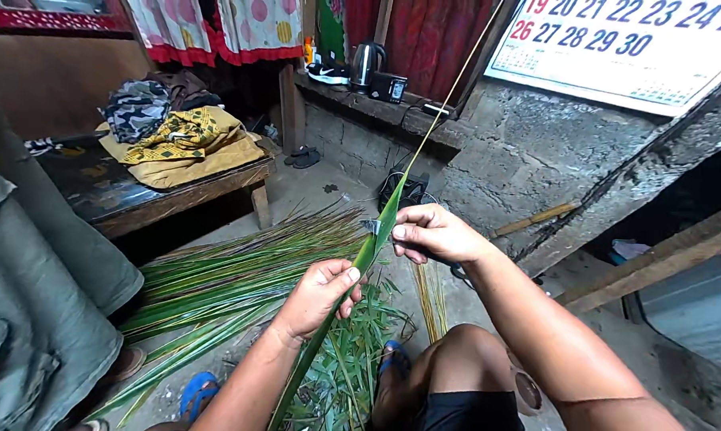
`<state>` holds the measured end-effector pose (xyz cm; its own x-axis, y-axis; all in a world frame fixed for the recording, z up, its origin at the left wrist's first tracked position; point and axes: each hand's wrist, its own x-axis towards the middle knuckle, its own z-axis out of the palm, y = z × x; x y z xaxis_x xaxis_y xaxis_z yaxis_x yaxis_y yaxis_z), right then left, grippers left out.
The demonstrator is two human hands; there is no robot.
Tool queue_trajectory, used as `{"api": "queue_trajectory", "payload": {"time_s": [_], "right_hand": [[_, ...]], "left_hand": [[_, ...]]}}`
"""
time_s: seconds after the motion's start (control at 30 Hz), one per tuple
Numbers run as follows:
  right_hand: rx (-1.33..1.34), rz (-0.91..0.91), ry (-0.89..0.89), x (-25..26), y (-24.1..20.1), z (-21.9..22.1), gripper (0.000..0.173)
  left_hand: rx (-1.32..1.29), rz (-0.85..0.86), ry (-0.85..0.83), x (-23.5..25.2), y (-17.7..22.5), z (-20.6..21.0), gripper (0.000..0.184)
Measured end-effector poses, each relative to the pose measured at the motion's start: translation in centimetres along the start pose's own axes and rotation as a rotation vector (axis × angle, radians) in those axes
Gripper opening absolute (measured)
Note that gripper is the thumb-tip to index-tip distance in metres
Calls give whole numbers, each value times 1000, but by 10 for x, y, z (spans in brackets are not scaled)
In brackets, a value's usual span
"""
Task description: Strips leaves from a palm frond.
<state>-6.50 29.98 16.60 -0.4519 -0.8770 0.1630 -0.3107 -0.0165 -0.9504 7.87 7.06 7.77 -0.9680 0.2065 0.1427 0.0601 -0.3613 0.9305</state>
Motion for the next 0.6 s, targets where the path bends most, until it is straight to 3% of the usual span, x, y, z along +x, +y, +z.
{"api": "queue_trajectory", "payload": {"time_s": [0.23,0.43,0.6], "right_hand": [[-136,-72,225,6,-36,-30,22],[78,-59,494,13,-63,-32,23],[26,-6,670,15,-82,-52,27]], "left_hand": [[36,-31,6,0,-5,-1,19],[107,-50,-18,0,-10,1,20],[169,-48,41,-2,-14,3,22]]}}
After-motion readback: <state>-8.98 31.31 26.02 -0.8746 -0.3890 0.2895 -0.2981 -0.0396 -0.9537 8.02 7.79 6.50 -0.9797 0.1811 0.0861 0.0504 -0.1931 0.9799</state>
